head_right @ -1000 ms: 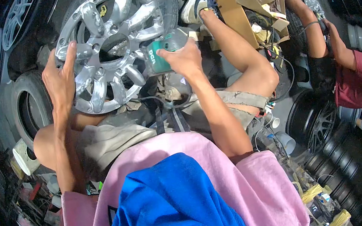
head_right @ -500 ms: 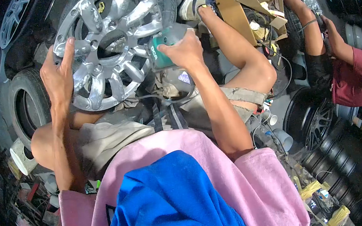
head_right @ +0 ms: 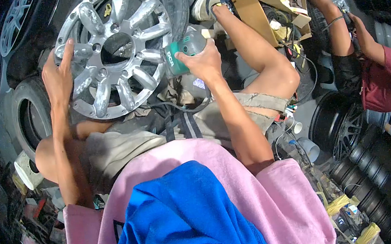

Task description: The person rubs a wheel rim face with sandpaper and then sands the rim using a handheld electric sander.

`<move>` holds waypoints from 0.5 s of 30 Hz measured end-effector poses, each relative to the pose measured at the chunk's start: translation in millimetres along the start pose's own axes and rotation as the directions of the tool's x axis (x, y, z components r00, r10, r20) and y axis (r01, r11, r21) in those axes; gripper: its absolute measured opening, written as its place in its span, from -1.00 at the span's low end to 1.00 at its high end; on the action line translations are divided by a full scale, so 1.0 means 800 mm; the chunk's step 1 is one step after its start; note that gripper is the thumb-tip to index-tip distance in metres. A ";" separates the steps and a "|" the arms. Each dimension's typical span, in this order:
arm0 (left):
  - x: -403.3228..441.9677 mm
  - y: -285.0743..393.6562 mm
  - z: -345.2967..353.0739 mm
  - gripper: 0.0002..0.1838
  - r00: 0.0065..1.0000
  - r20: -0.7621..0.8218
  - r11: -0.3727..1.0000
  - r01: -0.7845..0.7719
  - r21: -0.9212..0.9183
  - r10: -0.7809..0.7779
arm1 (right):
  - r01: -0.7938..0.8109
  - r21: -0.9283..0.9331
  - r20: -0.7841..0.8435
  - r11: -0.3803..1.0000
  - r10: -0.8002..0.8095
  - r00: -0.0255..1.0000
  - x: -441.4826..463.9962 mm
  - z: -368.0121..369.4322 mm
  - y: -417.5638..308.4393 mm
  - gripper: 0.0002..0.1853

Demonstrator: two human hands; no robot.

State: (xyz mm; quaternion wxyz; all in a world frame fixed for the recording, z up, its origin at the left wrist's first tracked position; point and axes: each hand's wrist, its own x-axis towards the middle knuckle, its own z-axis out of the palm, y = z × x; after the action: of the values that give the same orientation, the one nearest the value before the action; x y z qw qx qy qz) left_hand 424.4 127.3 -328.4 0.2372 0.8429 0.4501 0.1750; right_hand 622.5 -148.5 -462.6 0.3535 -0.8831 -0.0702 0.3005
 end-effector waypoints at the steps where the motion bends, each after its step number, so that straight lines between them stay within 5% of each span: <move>1: 0.004 -0.003 0.001 -0.37 1.000 0.016 1.000 0.013 -0.001 -0.013 | 0.170 -0.019 -0.059 0.985 -0.171 0.983 -0.003 0.002 -0.003 -0.15; 6: 0.019 -0.010 0.004 -0.33 0.997 0.042 0.998 0.059 0.015 -0.059 | 0.608 -0.186 -0.107 0.772 -0.631 0.769 -0.021 0.008 -0.034 -0.09; 15: 0.021 -0.003 0.001 -0.31 0.996 0.063 0.997 0.067 0.032 -0.069 | 0.595 -0.244 0.090 0.766 -0.593 0.800 -0.055 -0.011 -0.056 -0.15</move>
State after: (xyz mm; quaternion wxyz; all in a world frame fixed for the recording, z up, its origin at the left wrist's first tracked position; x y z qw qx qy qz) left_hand 431.9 142.4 -329.4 0.2446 0.8357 0.4734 0.1329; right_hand 596.1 -135.1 -406.8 0.3113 -0.8527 -0.3859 0.1644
